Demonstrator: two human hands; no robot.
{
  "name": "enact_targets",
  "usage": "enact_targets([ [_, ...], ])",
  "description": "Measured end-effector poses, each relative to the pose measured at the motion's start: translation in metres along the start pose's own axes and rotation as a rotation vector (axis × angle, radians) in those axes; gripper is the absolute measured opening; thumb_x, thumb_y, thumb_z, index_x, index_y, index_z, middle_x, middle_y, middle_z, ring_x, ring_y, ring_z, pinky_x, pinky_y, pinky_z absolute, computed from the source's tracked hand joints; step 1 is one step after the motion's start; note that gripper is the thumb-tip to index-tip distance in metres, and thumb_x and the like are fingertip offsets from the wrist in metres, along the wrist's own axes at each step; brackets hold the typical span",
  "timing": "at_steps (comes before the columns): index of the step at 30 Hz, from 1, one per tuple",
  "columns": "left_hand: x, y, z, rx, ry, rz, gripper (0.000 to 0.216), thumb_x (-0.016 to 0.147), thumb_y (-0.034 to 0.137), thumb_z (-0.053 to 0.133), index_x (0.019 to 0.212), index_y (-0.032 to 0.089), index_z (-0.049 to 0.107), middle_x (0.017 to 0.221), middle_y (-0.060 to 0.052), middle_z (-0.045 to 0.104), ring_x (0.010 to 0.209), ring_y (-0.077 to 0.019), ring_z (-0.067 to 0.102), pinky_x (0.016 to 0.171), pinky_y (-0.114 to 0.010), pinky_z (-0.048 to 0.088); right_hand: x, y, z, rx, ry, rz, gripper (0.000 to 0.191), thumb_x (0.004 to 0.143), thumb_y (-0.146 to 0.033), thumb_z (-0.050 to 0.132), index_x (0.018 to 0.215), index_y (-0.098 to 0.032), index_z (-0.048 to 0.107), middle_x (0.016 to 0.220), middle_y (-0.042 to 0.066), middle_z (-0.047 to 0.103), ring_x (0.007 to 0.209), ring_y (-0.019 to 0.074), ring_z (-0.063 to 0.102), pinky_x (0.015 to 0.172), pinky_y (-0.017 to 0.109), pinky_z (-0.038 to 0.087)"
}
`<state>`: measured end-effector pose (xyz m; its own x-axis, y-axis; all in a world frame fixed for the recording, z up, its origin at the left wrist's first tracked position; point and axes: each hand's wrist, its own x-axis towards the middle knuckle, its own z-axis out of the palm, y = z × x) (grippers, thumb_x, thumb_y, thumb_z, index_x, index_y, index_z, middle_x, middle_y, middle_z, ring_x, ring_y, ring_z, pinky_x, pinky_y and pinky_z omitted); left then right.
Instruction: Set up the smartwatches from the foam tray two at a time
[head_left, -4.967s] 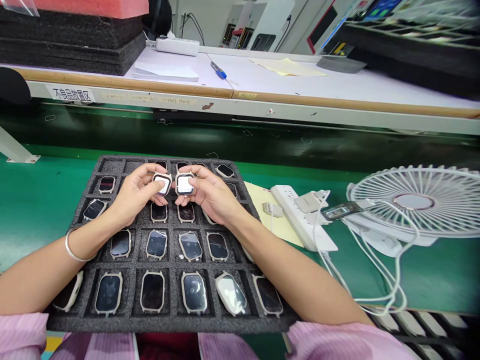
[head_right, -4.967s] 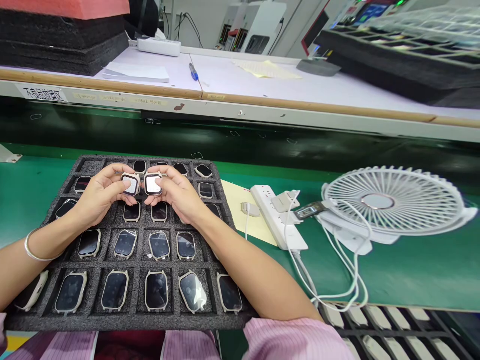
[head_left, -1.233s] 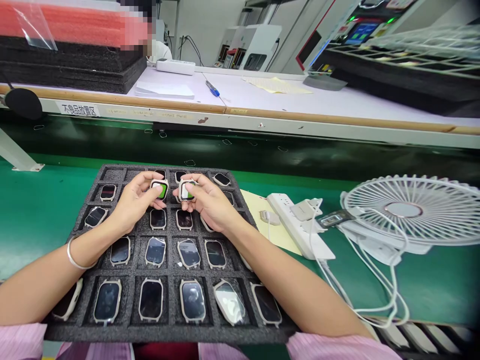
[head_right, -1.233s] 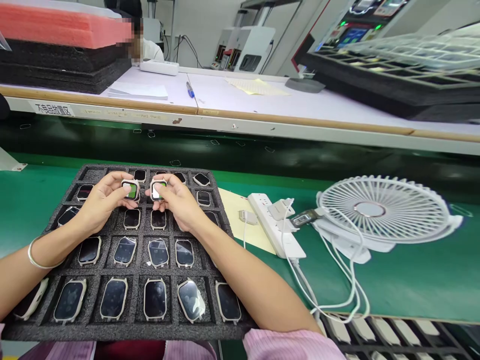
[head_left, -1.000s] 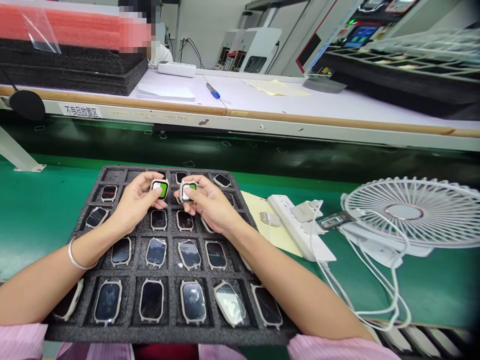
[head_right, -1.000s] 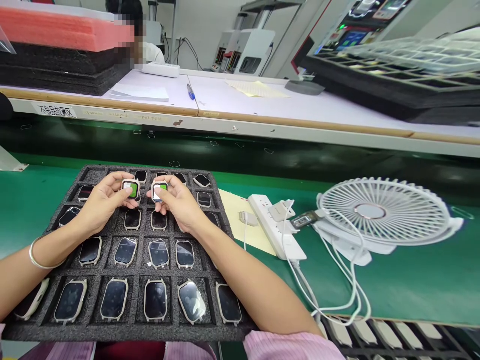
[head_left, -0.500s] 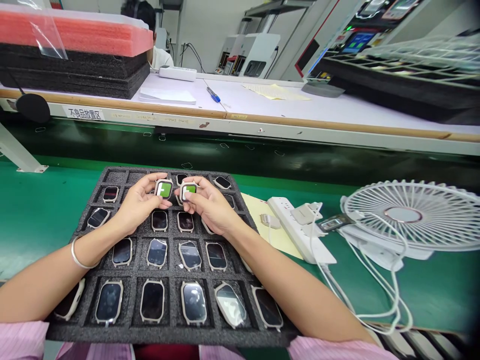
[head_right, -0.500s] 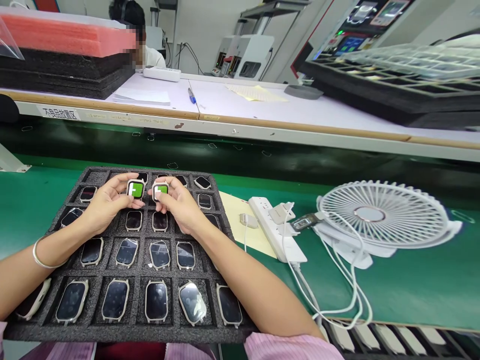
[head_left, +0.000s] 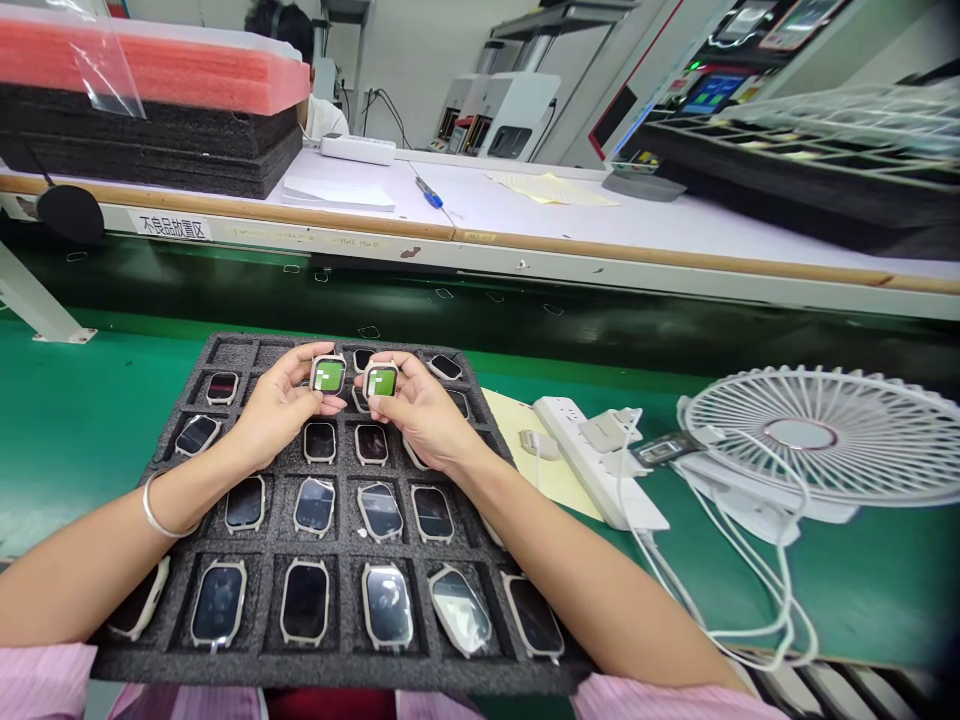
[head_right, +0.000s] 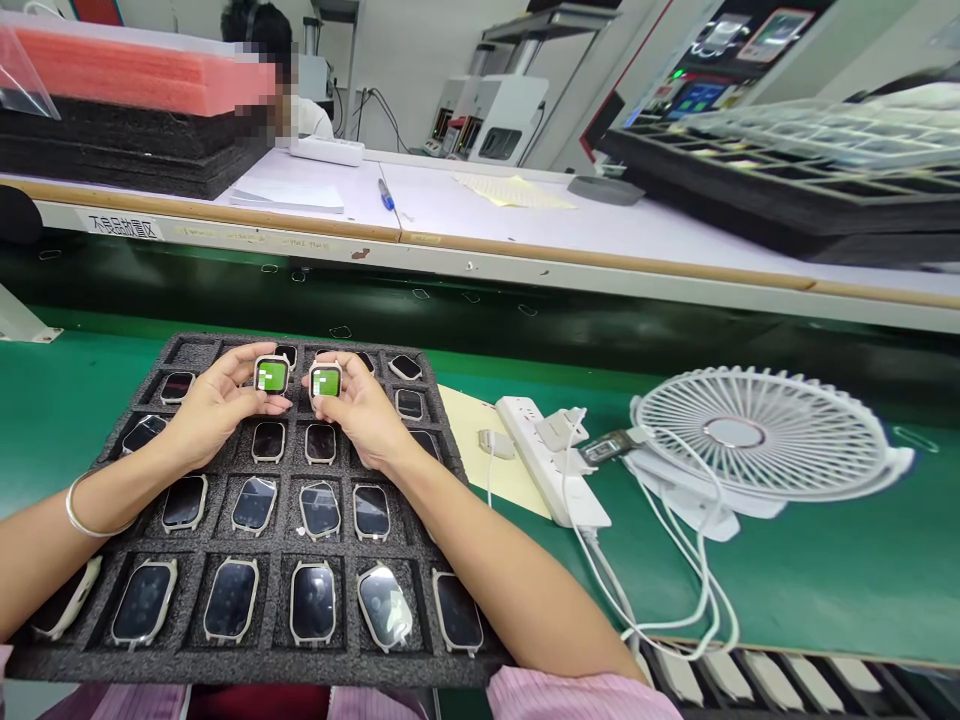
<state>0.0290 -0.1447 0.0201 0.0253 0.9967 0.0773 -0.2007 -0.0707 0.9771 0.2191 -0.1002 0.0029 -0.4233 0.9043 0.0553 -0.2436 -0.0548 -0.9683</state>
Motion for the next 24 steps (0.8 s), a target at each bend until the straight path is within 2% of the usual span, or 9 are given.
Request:
enact_targets([
  [5, -0.0004, 0.0003, 0.0008, -0.011, 0.019, -0.01, 0.061, 0.067, 0.009, 0.075, 0.125, 0.02, 0.059, 0.113, -0.003, 0.07, 0.08, -0.0123, 0.075, 0.084, -0.025, 0.063, 0.0, -0.0016, 0.0011, 0.001, 0.006, -0.013, 0.054, 0.064, -0.021, 0.08, 0.11, -0.025, 0.053, 0.095, -0.001, 0.067, 0.065, 0.0113, 0.053, 0.061, 0.026, 0.044],
  [9, -0.0017, 0.0009, -0.0001, 0.039, 0.012, -0.021, 0.043, 0.078, 0.026, 0.075, 0.119, 0.018, 0.062, 0.103, -0.003, 0.07, 0.072, -0.0139, 0.074, 0.074, -0.028, 0.064, -0.0003, -0.0025, 0.0009, -0.025, 0.026, 0.02, 0.046, 0.074, -0.043, 0.081, 0.106, -0.023, 0.055, 0.09, 0.001, 0.069, 0.059, 0.0101, 0.051, 0.055, 0.025, 0.038],
  [12, -0.0015, 0.0003, -0.0014, 0.058, 0.014, -0.01, 0.04, 0.082, 0.032, 0.073, 0.118, 0.018, 0.062, 0.099, -0.002, 0.07, 0.068, -0.0138, 0.074, 0.071, -0.028, 0.064, -0.0004, -0.0025, 0.0002, -0.034, 0.025, 0.02, 0.049, 0.075, -0.053, 0.081, 0.103, -0.022, 0.055, 0.085, 0.001, 0.068, 0.055, 0.0092, 0.047, 0.053, 0.024, 0.036],
  [14, -0.0011, -0.0001, -0.0015, 0.05, 0.015, -0.004, 0.041, 0.08, 0.026, 0.073, 0.119, 0.018, 0.061, 0.102, -0.003, 0.07, 0.07, -0.0135, 0.074, 0.073, -0.028, 0.065, -0.0006, -0.0027, 0.0001, -0.032, 0.024, 0.008, 0.048, 0.074, -0.049, 0.082, 0.104, -0.023, 0.055, 0.088, 0.001, 0.069, 0.056, 0.0097, 0.049, 0.054, 0.025, 0.037],
  [19, -0.0015, 0.0006, 0.0011, 0.011, 0.014, -0.008, 0.057, 0.068, 0.008, 0.071, 0.123, 0.019, 0.06, 0.113, -0.004, 0.071, 0.078, -0.0136, 0.075, 0.082, -0.028, 0.064, -0.0016, -0.0054, 0.0015, -0.005, 0.02, 0.017, 0.05, 0.064, -0.02, 0.075, 0.11, -0.024, 0.055, 0.093, 0.0, 0.07, 0.061, 0.0107, 0.056, 0.06, 0.026, 0.041],
  [21, -0.002, 0.001, 0.0018, 0.013, 0.019, -0.016, 0.058, 0.067, 0.007, 0.072, 0.122, 0.019, 0.061, 0.113, -0.004, 0.071, 0.079, -0.0137, 0.075, 0.083, -0.029, 0.064, -0.0019, -0.0066, 0.002, 0.004, 0.023, 0.026, 0.051, 0.061, -0.016, 0.071, 0.11, -0.024, 0.055, 0.092, -0.002, 0.07, 0.061, 0.0105, 0.057, 0.061, 0.026, 0.041],
  [24, -0.0022, 0.0011, 0.0013, 0.024, 0.024, -0.022, 0.053, 0.068, 0.009, 0.07, 0.12, 0.018, 0.062, 0.109, -0.003, 0.071, 0.076, -0.0145, 0.075, 0.081, -0.029, 0.064, -0.0021, -0.007, 0.0024, 0.0, 0.029, 0.029, 0.048, 0.064, -0.022, 0.072, 0.109, -0.023, 0.055, 0.091, -0.001, 0.069, 0.061, 0.011, 0.057, 0.06, 0.026, 0.041],
])
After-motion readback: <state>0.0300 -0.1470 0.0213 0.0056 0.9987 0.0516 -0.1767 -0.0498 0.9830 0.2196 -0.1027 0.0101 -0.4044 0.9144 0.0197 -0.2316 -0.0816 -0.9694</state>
